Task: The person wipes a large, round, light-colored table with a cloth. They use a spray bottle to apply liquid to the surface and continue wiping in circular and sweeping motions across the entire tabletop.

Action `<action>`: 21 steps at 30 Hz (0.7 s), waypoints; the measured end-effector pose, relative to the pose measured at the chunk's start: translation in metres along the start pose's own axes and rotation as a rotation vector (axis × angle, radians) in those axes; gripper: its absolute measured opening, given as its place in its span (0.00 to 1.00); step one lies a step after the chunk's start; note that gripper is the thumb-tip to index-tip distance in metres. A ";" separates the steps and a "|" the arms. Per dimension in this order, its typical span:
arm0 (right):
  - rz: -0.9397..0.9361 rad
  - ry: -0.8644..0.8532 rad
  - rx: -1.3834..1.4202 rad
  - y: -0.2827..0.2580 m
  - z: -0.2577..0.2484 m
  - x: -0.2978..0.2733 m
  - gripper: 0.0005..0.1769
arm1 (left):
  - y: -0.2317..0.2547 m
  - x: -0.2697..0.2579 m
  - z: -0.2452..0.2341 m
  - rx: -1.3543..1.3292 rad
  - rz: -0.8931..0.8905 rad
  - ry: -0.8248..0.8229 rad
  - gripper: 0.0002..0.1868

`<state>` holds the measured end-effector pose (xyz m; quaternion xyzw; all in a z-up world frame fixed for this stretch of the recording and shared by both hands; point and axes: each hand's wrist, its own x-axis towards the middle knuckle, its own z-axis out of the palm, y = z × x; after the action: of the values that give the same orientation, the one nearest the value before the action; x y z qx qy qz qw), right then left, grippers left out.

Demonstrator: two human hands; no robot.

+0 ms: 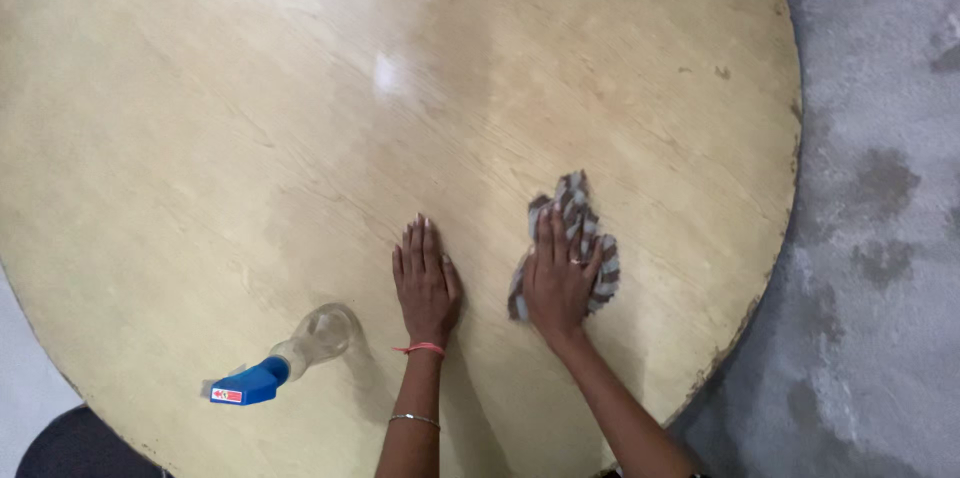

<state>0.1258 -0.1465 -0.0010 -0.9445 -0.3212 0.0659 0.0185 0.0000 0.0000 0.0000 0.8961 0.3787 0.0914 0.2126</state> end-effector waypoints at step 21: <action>-0.698 0.057 0.166 -0.076 -0.009 0.284 0.32 | 0.002 0.003 -0.008 -0.024 -0.122 0.133 0.31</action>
<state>0.3042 0.0864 -0.0184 -0.7745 -0.6175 0.0552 0.1254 0.0007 0.0036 0.0076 0.8608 0.4448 0.1421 0.2027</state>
